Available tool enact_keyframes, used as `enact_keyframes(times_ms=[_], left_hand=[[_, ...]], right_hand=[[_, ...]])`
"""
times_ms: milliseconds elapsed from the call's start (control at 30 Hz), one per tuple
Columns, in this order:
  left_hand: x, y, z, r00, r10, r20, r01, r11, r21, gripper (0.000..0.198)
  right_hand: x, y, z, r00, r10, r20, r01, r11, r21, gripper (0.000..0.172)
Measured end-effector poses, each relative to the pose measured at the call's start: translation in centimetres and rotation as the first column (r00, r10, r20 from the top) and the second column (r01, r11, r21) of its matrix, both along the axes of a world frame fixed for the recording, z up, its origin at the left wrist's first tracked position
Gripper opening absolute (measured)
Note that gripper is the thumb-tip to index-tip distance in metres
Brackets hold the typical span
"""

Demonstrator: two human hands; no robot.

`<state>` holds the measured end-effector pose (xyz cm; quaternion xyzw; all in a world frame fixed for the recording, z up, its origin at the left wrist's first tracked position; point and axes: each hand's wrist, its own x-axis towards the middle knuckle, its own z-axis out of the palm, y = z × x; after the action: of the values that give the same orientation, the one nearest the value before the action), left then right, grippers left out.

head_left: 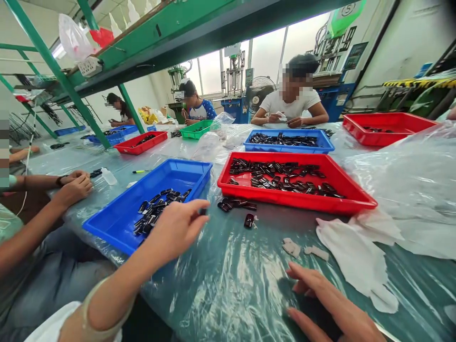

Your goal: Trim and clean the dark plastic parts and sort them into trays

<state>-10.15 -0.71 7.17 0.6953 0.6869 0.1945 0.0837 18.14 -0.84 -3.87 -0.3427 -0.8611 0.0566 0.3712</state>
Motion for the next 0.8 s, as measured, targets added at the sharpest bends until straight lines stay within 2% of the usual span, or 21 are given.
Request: enact_keyframes(times_ms=[33, 100, 200, 300, 367, 433, 500, 600, 667, 800], left_hand=[[-1.5, -0.1, 0.0, 0.993, 0.096, -0.072, -0.093, 0.995, 0.036, 0.035], [-4.3, -0.2, -0.2, 0.953, 0.224, -0.204, -0.225, 0.974, 0.018, 0.040], [-6.9, -0.3, -0.4, 0.867, 0.303, -0.396, -0.314, 0.949, 0.039, 0.042], [-6.6, -0.4, -0.3, 0.780, 0.344, -0.522, -0.362, 0.929, 0.070, 0.043], [-5.0, -0.4, -0.3, 0.785, 0.336, -0.520, -0.346, 0.935, 0.082, 0.044], [-2.6, -0.2, -0.4, 0.854, 0.259, -0.452, -0.245, 0.965, 0.090, 0.041], [-0.1, 0.2, -0.9, 0.919, 0.064, -0.390, -0.055, 0.998, 0.034, 0.036], [3.5, 1.4, -2.0, 0.915, -0.242, -0.322, 0.217, 0.970, -0.111, 0.030], [5.2, 2.6, -2.9, 0.897, -0.306, -0.318, 0.273, 0.951, -0.147, 0.026], [7.2, 4.9, -4.4, 0.878, -0.331, -0.345, 0.289, 0.942, -0.170, 0.022]], right_hand=[[-0.1, 0.0, 0.0, 1.000, -0.002, -0.003, 0.002, 1.000, 0.002, 0.046], [-0.3, -0.1, 0.1, 1.000, -0.007, 0.006, 0.007, 1.000, -0.006, 0.043], [-0.5, -0.2, 0.3, 1.000, -0.008, 0.017, 0.008, 1.000, -0.006, 0.038], [-0.6, -0.3, 0.4, 1.000, -0.002, 0.009, 0.002, 1.000, -0.007, 0.036], [-0.6, -0.4, 0.5, 1.000, 0.005, 0.008, -0.005, 1.000, -0.006, 0.035], [-0.6, -0.5, 0.5, 1.000, -0.001, 0.011, 0.001, 1.000, -0.002, 0.033], [-0.6, -0.5, 0.5, 1.000, -0.007, 0.011, 0.007, 1.000, 0.006, 0.033], [-0.5, -0.6, 0.6, 1.000, 0.005, -0.005, -0.005, 1.000, 0.004, 0.033], [-0.4, -0.6, 0.7, 1.000, 0.017, -0.023, -0.018, 1.000, -0.015, 0.033], [-0.3, -0.7, 0.7, 0.999, 0.025, -0.030, -0.028, 0.995, -0.092, 0.030]])
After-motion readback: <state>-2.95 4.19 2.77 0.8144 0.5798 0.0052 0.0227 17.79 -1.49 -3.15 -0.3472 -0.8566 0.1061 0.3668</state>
